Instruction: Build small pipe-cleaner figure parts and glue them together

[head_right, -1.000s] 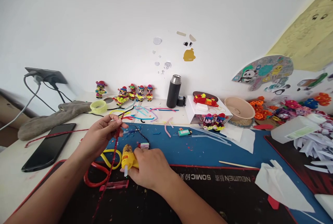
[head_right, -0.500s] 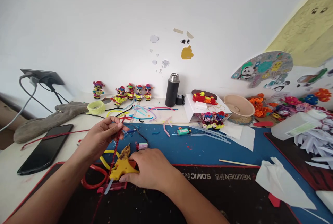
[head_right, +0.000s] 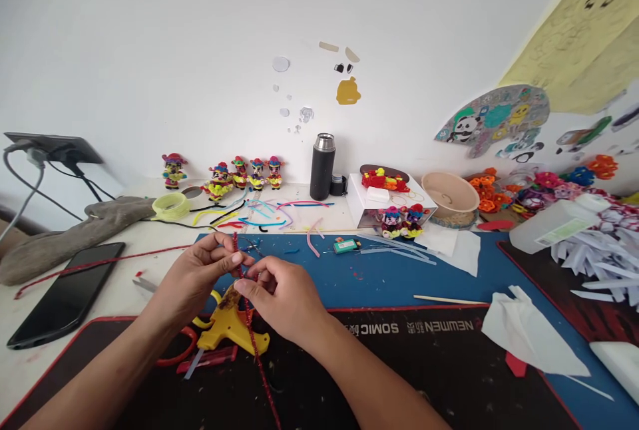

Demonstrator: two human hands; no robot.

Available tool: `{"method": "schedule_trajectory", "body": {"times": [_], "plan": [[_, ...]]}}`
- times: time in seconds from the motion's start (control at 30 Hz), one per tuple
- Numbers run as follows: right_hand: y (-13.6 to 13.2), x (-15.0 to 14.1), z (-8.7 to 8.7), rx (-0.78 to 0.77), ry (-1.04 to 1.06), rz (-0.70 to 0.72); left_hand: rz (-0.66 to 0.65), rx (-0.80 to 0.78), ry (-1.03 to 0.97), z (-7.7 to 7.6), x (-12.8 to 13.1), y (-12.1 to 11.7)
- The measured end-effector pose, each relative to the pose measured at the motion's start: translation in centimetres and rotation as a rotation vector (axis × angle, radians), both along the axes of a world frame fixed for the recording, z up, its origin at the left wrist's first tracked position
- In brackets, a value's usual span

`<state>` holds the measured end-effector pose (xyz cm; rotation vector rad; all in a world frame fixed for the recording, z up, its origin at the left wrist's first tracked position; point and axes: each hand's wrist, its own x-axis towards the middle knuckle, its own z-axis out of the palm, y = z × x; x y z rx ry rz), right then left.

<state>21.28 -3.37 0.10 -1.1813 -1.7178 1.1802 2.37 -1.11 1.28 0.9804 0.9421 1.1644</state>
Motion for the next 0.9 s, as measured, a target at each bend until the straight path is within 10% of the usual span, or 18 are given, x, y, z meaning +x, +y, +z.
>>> {"method": "schedule_trajectory", "body": {"times": [0.9], "plan": [[-0.1, -0.3, 0.26, -0.156, 0.133, 0.026, -0.006, -0.052, 0.127, 0.15, 0.62, -0.45]]}}
